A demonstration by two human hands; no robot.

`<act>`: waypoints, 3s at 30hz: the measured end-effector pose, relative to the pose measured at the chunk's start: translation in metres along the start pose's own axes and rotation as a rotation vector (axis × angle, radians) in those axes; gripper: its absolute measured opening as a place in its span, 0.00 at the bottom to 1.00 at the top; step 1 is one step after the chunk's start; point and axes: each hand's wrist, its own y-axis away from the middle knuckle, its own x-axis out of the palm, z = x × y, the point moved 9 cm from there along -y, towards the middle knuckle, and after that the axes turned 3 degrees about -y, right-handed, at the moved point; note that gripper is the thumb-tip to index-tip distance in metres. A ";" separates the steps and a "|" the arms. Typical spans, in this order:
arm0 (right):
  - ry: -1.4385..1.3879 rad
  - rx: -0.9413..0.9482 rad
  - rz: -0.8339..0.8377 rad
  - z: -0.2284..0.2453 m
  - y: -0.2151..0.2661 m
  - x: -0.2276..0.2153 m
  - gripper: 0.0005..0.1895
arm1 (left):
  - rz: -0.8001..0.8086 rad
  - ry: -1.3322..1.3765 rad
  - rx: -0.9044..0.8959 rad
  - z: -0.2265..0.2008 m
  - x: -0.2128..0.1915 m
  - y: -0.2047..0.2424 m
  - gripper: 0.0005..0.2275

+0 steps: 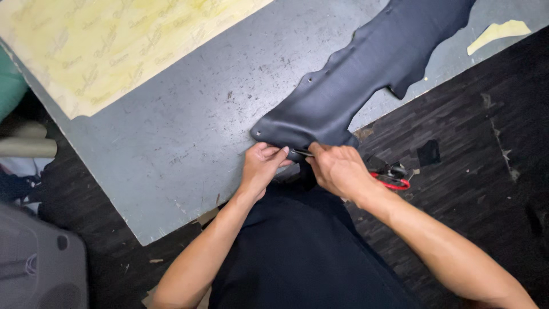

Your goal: The person trims the edges of a black automotive carpet piece using scissors. They repeatedly cut small sections along the perimeter, remove the trimmed pieces, and continue around the shape.

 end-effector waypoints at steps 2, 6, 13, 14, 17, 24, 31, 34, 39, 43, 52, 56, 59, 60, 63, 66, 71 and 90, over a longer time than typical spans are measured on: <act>0.006 0.006 0.022 0.000 -0.004 -0.002 0.11 | -0.001 0.016 0.021 -0.002 0.001 0.001 0.07; 0.047 -0.031 0.046 0.001 -0.015 -0.007 0.11 | -0.039 -0.019 0.019 0.000 0.000 0.000 0.06; 0.171 -0.361 0.122 0.014 -0.038 -0.013 0.10 | -0.072 -0.061 0.058 0.004 -0.001 0.000 0.06; 0.187 -0.397 0.167 0.014 -0.041 -0.011 0.10 | -0.075 -0.059 0.066 0.005 -0.001 0.001 0.06; 0.240 -0.517 0.238 0.017 -0.048 -0.007 0.09 | -0.084 -0.049 0.087 0.006 -0.001 -0.001 0.07; 0.287 -0.769 0.285 0.027 -0.053 -0.005 0.08 | -0.100 -0.046 0.076 0.009 -0.001 -0.001 0.06; 0.298 -0.915 0.267 0.029 -0.054 -0.004 0.08 | -0.126 -0.063 0.046 0.005 0.000 0.003 0.06; 0.329 -0.911 0.244 0.023 -0.054 0.001 0.08 | -0.136 -0.057 0.059 0.005 0.001 0.001 0.05; 0.465 -0.930 0.236 0.028 -0.040 0.012 0.06 | -0.150 -0.033 0.050 0.009 -0.001 0.001 0.05; 0.071 -0.734 0.270 0.037 -0.017 -0.007 0.11 | -0.150 0.056 0.111 -0.001 -0.002 0.001 0.06; -0.381 -0.016 0.097 -0.015 0.034 -0.014 0.12 | -0.315 -0.049 0.297 -0.033 -0.027 -0.010 0.13; -0.400 0.243 -0.081 -0.042 0.039 -0.006 0.13 | -0.253 -0.082 0.351 -0.032 -0.027 -0.017 0.11; -0.243 0.233 -0.374 -0.039 0.029 -0.025 0.22 | -0.223 -0.046 0.347 -0.028 -0.029 -0.017 0.11; -0.216 0.196 -0.420 -0.035 0.020 -0.027 0.24 | -0.227 -0.048 0.327 -0.027 -0.030 -0.018 0.11; -0.120 0.131 -0.490 -0.017 0.002 -0.028 0.30 | -0.224 -0.038 0.323 -0.027 -0.029 -0.019 0.11; -0.056 0.180 -0.461 -0.007 -0.007 -0.019 0.31 | -0.242 -0.063 0.341 -0.028 -0.030 -0.018 0.10; -0.070 0.181 -0.536 -0.003 -0.008 -0.013 0.30 | -0.266 -0.125 0.399 -0.027 -0.031 -0.017 0.11; -0.222 0.309 -0.703 -0.018 0.037 0.023 0.33 | -0.294 -0.113 0.412 -0.029 -0.028 -0.006 0.10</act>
